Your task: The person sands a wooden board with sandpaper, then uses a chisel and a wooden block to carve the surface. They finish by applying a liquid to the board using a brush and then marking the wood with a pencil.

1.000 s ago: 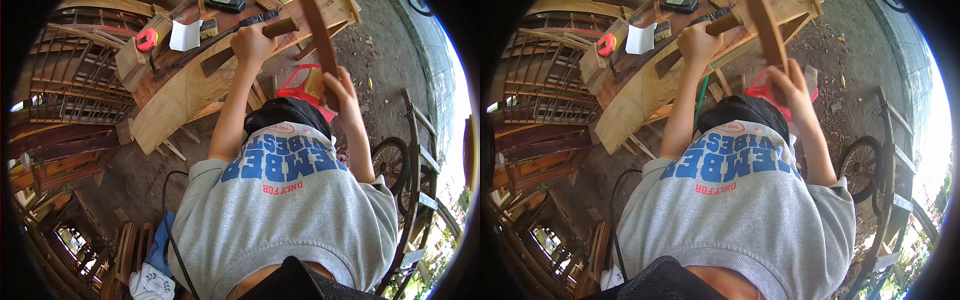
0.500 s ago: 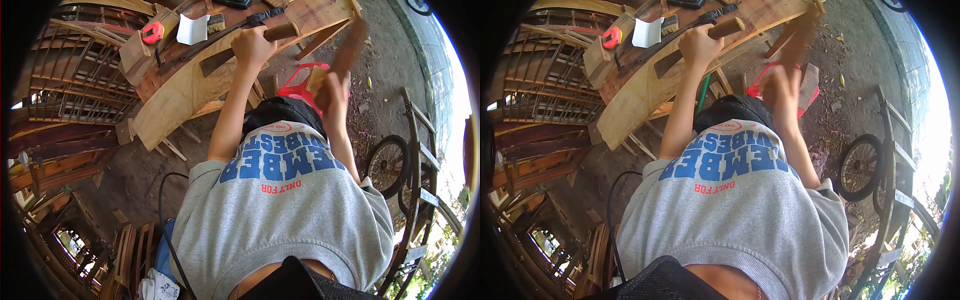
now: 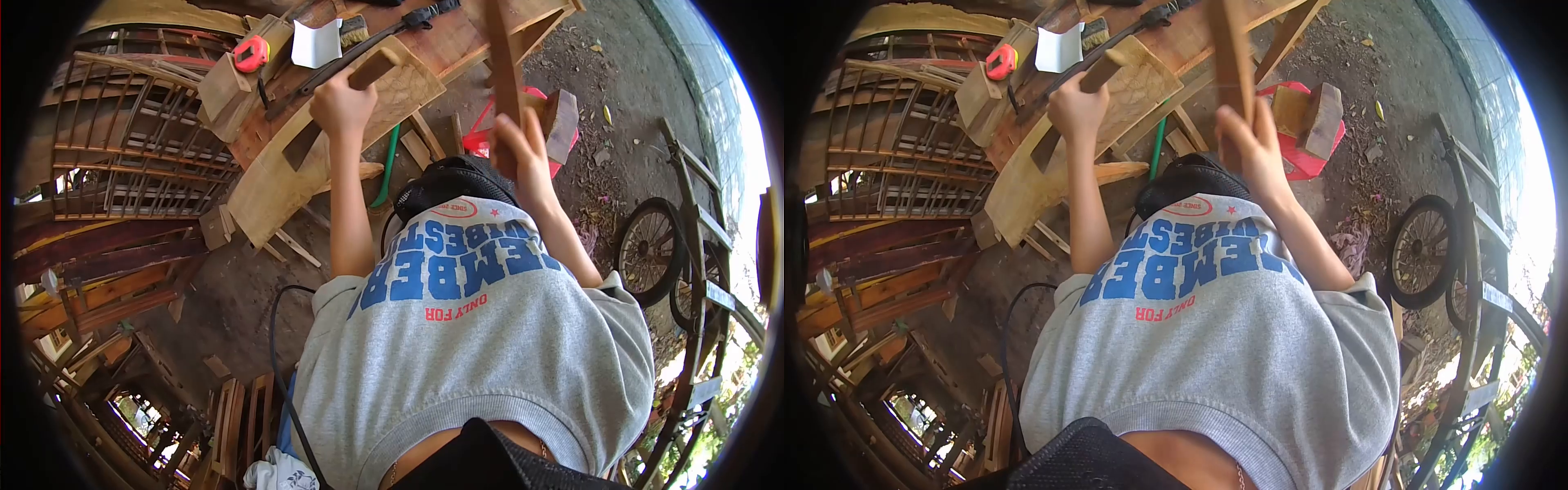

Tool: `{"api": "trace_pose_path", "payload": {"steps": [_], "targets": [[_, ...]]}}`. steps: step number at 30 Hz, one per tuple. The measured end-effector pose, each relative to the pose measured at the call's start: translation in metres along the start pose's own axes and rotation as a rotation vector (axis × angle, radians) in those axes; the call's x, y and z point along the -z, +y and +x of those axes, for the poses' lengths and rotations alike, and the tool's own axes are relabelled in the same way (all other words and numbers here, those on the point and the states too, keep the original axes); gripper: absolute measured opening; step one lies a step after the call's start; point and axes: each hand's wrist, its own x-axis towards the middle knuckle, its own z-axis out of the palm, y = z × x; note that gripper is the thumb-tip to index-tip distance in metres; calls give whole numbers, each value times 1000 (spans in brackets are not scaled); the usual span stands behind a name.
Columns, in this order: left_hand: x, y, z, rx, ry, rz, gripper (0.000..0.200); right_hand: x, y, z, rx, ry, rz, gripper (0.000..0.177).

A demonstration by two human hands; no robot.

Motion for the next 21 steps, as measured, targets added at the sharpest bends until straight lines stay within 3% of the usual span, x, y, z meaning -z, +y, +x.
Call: {"api": "trace_pose_path", "payload": {"steps": [2, 4, 5, 6, 8, 9, 10, 12, 13, 14, 17, 20, 21], "targets": [[11, -10, -5, 9, -28, 15, 11, -27, 12, 6, 229, 223, 370, 26], [18, -19, -9, 16, -52, 31, 13, -39, 39, -11, 157, 3, 171, 27], [21, -22, -10, 22, 3, 24, 12, -40, 33, -21, -77, -257, -54, 28], [25, -25, -13, 28, 51, 17, 12, -39, 33, -24, -190, -410, -74, 33], [40, -38, -16, 83, 12, -7, 15, -37, 28, -23, -119, -271, -170, 30], [46, -45, -18, 85, 8, 0, 15, -34, 24, -20, -69, -192, -128, 27], [51, -49, -19, 90, 9, 7, 16, -41, 30, -14, 109, -7, -18, 25], [57, -55, -25, 69, 40, -17, 16, -70, 49, -28, 123, 32, 127, 26], [57, -57, -25, 39, 67, -39, 17, -68, 53, -37, -7, -280, -35, 27], [59, -61, -25, 36, 72, -40, 17, -74, 60, -35, 172, -414, -291, 28], [67, -81, -28, 121, 9, 58, 11, -65, 48, -34, -35, -297, -202, 29], [71, -87, -35, 108, 3, 50, 12, -86, 52, -22, 194, 51, 249, 31], [71, -87, -35, 108, 6, 49, 12, -94, 61, -24, 175, 23, 185, 32]]}}
